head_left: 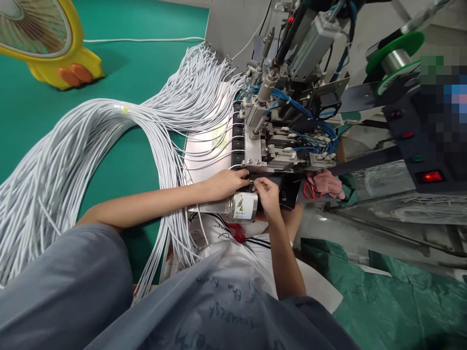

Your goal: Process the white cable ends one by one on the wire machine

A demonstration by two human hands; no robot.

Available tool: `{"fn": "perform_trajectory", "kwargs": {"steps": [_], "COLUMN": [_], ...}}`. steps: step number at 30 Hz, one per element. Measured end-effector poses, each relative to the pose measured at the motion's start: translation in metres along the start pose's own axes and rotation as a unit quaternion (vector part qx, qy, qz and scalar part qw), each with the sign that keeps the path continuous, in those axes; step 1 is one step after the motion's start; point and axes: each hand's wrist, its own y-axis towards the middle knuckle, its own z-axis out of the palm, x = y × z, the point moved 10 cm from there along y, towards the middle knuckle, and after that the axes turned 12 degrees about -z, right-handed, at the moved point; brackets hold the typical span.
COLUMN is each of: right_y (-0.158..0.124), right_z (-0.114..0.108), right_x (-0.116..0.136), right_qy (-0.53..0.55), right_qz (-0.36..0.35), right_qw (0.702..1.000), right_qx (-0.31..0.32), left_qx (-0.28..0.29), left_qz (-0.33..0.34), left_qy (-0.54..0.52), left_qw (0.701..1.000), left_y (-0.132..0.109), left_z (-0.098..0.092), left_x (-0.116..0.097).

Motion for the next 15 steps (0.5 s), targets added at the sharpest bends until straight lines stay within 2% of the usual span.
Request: {"fn": "perform_trajectory", "kwargs": {"steps": [8, 15], "right_y": [0.003, 0.005], "right_z": [0.008, 0.014], "right_x": [-0.001, -0.001], "right_qy": [-0.012, -0.023], "right_qz": [-0.031, -0.061], "right_qw": [0.999, 0.998], "right_qx": [0.03, 0.016], "left_qx": [0.002, 0.022], "left_qz": [0.006, -0.027], "left_qy": [0.013, 0.034], "left_qw": [1.0, 0.999], "left_y": [0.0, -0.001], "left_z": [0.0, 0.0], "left_x": [-0.001, 0.003]}}
